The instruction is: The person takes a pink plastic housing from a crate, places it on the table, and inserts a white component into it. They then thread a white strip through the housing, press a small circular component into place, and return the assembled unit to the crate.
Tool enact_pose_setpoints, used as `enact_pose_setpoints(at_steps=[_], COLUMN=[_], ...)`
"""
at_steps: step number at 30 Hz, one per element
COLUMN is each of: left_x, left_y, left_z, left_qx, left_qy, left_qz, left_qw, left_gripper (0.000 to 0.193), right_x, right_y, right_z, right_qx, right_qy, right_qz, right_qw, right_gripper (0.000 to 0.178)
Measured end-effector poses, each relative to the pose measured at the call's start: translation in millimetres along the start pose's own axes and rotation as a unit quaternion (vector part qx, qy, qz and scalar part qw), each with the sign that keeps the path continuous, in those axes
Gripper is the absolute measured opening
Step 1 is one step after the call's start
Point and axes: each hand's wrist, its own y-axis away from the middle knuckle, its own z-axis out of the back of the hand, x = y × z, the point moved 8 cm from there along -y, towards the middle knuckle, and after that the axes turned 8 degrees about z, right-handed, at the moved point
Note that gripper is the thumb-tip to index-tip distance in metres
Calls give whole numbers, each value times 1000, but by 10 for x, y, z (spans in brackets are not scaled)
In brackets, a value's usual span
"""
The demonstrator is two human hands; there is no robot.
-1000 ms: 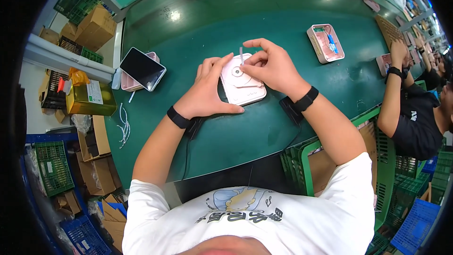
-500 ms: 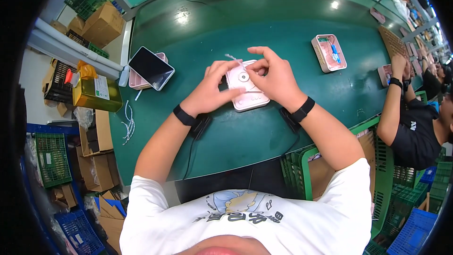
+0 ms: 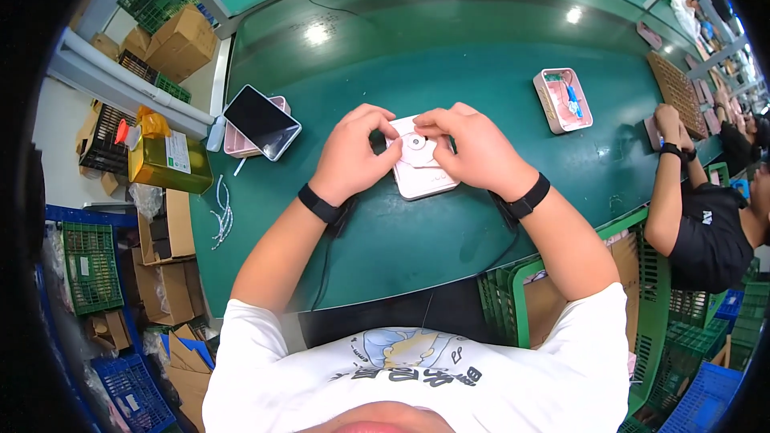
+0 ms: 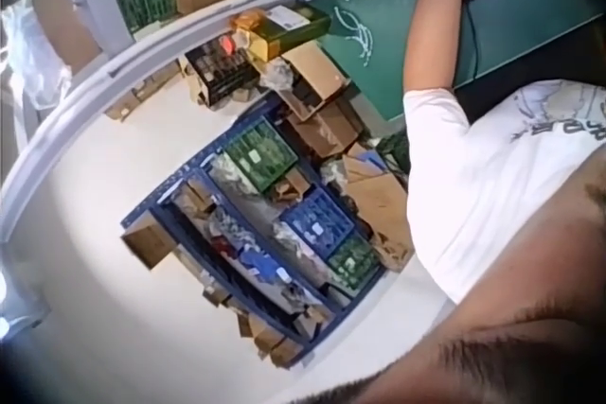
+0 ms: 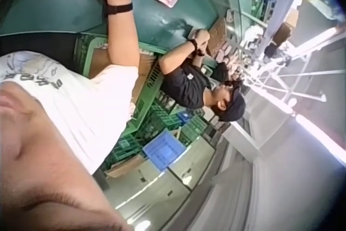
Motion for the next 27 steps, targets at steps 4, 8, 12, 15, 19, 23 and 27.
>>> enact_pose_setpoints(at_steps=[4, 8, 12, 15, 19, 23, 27], left_x=[49, 113, -38, -94, -318, -540, -534], left_y=[-32, -16, 7, 57, 351, 538, 514], left_z=[-14, -129, -37, 15, 22, -48, -78], left_qx=[66, 141, 109, 96, 46, 0, 43], left_qy=[43, 169, 74, 29, -33, -118, -108], left_qz=[-16, 13, -89, -75, -93, -115, -107], left_qw=[997, 975, 987, 992, 994, 986, 987], left_gripper=[17, 18, 17, 27, 54, 84, 101], right_x=[-22, 40, 163, 187, 149, 21, 104], right_y=[-28, -43, -48, -30, -61, -46, -16], right_z=[-24, -61, -152, -143, -127, -103, -105], right_qx=[14, 20, 20, 1, 21, 32, -18], right_qy=[-17, 4, 53, 58, 62, -17, -13], right_qz=[-16, 17, 77, 86, 78, 10, 65], right_qw=[1000, 1000, 995, 995, 995, 999, 998], right_gripper=[42, 41, 41, 40, 34, 29, 24])
